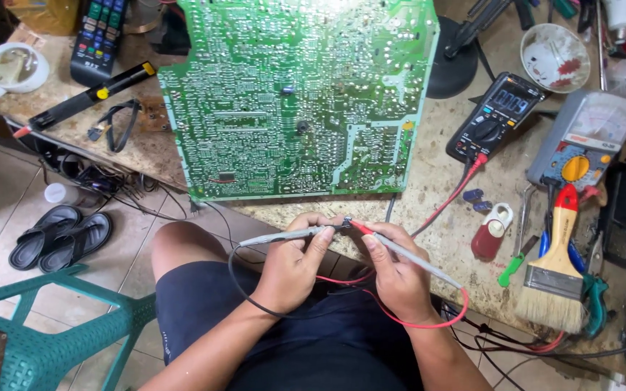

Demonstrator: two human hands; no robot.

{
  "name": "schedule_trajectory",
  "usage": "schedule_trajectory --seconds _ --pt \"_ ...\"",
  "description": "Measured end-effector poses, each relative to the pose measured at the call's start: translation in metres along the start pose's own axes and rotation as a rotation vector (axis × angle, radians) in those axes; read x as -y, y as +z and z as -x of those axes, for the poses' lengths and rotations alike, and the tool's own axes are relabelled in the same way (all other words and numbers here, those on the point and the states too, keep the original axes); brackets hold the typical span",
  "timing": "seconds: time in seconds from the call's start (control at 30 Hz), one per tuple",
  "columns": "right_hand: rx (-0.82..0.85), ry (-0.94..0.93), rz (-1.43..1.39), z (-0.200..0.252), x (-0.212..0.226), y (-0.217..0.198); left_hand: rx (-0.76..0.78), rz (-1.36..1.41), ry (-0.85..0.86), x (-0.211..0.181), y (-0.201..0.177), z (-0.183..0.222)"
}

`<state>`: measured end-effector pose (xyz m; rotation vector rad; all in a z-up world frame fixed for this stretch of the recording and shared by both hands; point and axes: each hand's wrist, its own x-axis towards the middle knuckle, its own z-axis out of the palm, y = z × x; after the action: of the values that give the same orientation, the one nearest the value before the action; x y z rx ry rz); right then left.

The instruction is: Desoldering and testing electronic components on a circuit board using a soldering iron, pump, and multimeter.

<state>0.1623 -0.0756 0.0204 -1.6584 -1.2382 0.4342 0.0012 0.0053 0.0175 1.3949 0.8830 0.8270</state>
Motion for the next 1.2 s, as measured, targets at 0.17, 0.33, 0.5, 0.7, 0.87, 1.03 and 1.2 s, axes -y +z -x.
schedule_trajectory --seconds 0.17,0.33,0.5,0.7,0.87,1.03,1.2 --pt "0.054 -0.002 0.025 0.007 -0.015 -0.001 0.028 0.009 0.056 0.013 -0.002 0.001" --pt "0.04 0.026 0.042 0.008 -0.015 0.001 0.045 0.034 0.053 0.012 -0.004 0.002" --pt "0.027 -0.003 0.04 0.008 -0.017 0.001 0.048 0.018 0.051 0.012 -0.003 0.001" --pt "0.034 -0.016 0.005 0.006 -0.012 0.001 0.059 0.023 0.032 0.01 -0.004 0.0" --pt "0.042 -0.01 -0.002 0.003 -0.004 0.001 0.067 -0.031 0.029 0.008 -0.006 0.0" --pt "0.037 -0.01 -0.009 0.0 0.006 0.001 0.074 0.024 0.034 0.012 -0.004 0.001" --pt "0.042 -0.014 -0.011 0.001 0.002 0.002 0.033 0.025 0.029 0.014 -0.001 0.002"
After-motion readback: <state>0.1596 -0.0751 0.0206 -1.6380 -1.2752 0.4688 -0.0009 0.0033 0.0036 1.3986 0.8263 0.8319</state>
